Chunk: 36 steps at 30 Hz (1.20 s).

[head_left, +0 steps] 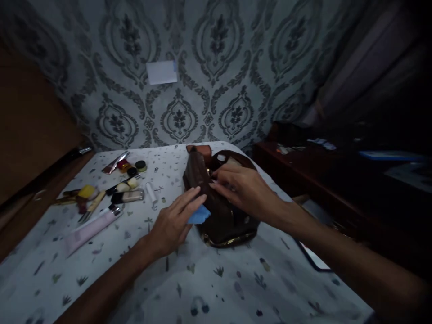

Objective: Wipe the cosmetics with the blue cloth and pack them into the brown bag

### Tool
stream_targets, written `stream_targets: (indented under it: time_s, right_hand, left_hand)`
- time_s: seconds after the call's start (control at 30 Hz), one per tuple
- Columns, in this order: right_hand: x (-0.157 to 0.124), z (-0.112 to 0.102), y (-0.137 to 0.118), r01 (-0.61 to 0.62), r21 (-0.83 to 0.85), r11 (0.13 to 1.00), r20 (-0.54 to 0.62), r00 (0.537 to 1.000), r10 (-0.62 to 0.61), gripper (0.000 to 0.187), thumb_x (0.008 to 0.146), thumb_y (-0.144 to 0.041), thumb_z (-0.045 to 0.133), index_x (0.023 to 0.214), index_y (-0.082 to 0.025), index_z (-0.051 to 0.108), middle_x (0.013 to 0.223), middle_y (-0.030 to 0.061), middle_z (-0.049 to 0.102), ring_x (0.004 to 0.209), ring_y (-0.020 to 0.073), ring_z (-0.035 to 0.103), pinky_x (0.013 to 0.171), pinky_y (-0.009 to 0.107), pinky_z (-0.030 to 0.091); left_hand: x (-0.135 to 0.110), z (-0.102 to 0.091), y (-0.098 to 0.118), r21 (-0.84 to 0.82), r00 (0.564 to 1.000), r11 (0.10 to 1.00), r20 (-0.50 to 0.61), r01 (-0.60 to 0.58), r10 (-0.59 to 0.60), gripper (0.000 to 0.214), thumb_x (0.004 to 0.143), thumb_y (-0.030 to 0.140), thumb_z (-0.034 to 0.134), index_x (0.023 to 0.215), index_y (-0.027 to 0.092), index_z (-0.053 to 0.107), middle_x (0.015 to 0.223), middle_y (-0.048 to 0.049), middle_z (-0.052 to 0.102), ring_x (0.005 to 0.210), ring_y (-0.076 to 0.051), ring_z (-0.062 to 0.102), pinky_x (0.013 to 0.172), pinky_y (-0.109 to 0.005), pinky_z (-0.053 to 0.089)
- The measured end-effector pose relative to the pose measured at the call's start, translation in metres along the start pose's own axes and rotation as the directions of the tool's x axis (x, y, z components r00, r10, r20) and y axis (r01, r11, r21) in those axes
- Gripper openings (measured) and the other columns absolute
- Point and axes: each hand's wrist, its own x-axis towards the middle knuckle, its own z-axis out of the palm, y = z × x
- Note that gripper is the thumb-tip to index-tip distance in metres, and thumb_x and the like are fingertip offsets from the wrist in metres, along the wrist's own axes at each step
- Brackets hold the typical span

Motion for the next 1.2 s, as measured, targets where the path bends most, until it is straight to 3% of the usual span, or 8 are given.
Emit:
stream_targets:
  time_s: [0.13,0.23,0.43,0.63,0.77,0.87,1.0,1.2]
  right_hand:
    - [-0.011,0.01,-0.018,0.04,0.002,0.999,-0.1,0.994,-0.04,0.023,0.097,-0.026,0.051,0.077,-0.02,0.061,0.08,0.007,0.069,0.071,0.0191,0.065,0.064,0.029,0.046]
    - [-0.017,0.01,-0.033,0.065,-0.015,0.998,-0.182,0.981,-0.067,0.023,0.098,-0.026,0.049,0.08,-0.021,0.063,0.081,0.0078,0.071,0.07,0.0199,0.066,0.064,0.032,0.048]
    - [-0.02,0.023,-0.077,0.28,0.09,0.956,-0.32,0.917,-0.239,0.017,0.094,-0.014,0.054,0.082,-0.023,0.061,0.082,0.0077,0.071,0.084,0.024,0.068,0.079,0.039,0.051]
    - [-0.013,0.087,-0.114,0.178,0.446,0.877,-0.071,0.984,-0.164,0.02,0.095,-0.016,0.051,0.079,-0.019,0.063,0.076,0.0066,0.067,0.074,0.0195,0.063,0.069,0.031,0.05]
    - [0.002,0.124,-0.125,-0.097,0.627,0.773,0.132,0.991,0.018,0.016,0.088,-0.018,0.056,0.074,-0.019,0.063,0.074,0.0036,0.067,0.07,0.0179,0.063,0.067,0.028,0.047]
    - [0.009,0.143,-0.131,-0.276,0.74,0.614,0.272,0.957,0.102,0.021,0.087,-0.025,0.054,0.067,-0.019,0.058,0.061,-0.0015,0.057,0.059,0.0149,0.055,0.059,0.026,0.041]
    - [0.007,0.163,-0.136,-0.356,0.816,0.456,0.304,0.934,0.186,0.025,0.084,-0.032,0.053,0.063,-0.019,0.053,0.057,-0.0031,0.048,0.056,0.013,0.046,0.056,0.025,0.035]
    - [0.0,0.173,-0.135,-0.38,0.821,0.426,0.324,0.925,0.201,0.027,0.083,-0.038,0.052,0.065,-0.018,0.056,0.058,-0.0026,0.048,0.056,0.012,0.043,0.054,0.024,0.032]
  left_hand:
    - [-0.031,-0.003,-0.011,0.117,0.98,0.988,0.155,0.105,-0.123,0.057,0.088,0.003,0.04,0.142,0.021,0.044,0.144,-0.0131,0.056,0.132,-0.024,0.053,0.096,-0.04,0.058]
    - [-0.047,-0.015,-0.026,0.283,0.927,0.932,0.233,0.224,-0.293,0.052,0.085,0.0,0.039,0.131,0.02,0.054,0.137,-0.0118,0.06,0.125,-0.025,0.057,0.08,-0.036,0.061]
    - [-0.062,-0.039,-0.072,0.563,0.744,0.655,0.1,0.505,-0.66,0.047,0.089,0.003,0.039,0.133,0.014,0.054,0.142,-0.0174,0.054,0.132,-0.031,0.048,0.087,-0.044,0.058]
    - [-0.076,-0.04,-0.095,0.625,0.699,0.587,0.092,0.515,-0.71,0.06,0.087,0.0,0.037,0.145,0.014,0.045,0.149,-0.0185,0.049,0.139,-0.033,0.041,0.101,-0.053,0.05]
    - [-0.077,-0.042,-0.093,0.601,0.703,0.603,0.093,0.525,-0.705,0.06,0.086,-0.001,0.039,0.143,0.016,0.048,0.146,-0.0171,0.051,0.134,-0.032,0.045,0.101,-0.051,0.049]
    - [-0.075,-0.046,-0.091,0.584,0.706,0.61,0.088,0.535,-0.703,0.056,0.087,0.001,0.042,0.139,0.017,0.051,0.141,-0.0152,0.055,0.129,-0.032,0.048,0.097,-0.049,0.051]
    - [-0.074,-0.05,-0.09,0.552,0.713,0.623,0.071,0.555,-0.698,0.045,0.089,0.005,0.046,0.13,0.02,0.057,0.132,-0.0113,0.061,0.123,-0.03,0.051,0.09,-0.043,0.054]
    - [-0.076,-0.053,-0.09,0.483,0.707,0.621,0.007,0.617,-0.708,0.033,0.09,0.009,0.049,0.118,0.022,0.061,0.125,-0.0083,0.064,0.118,-0.025,0.053,0.088,-0.036,0.053]
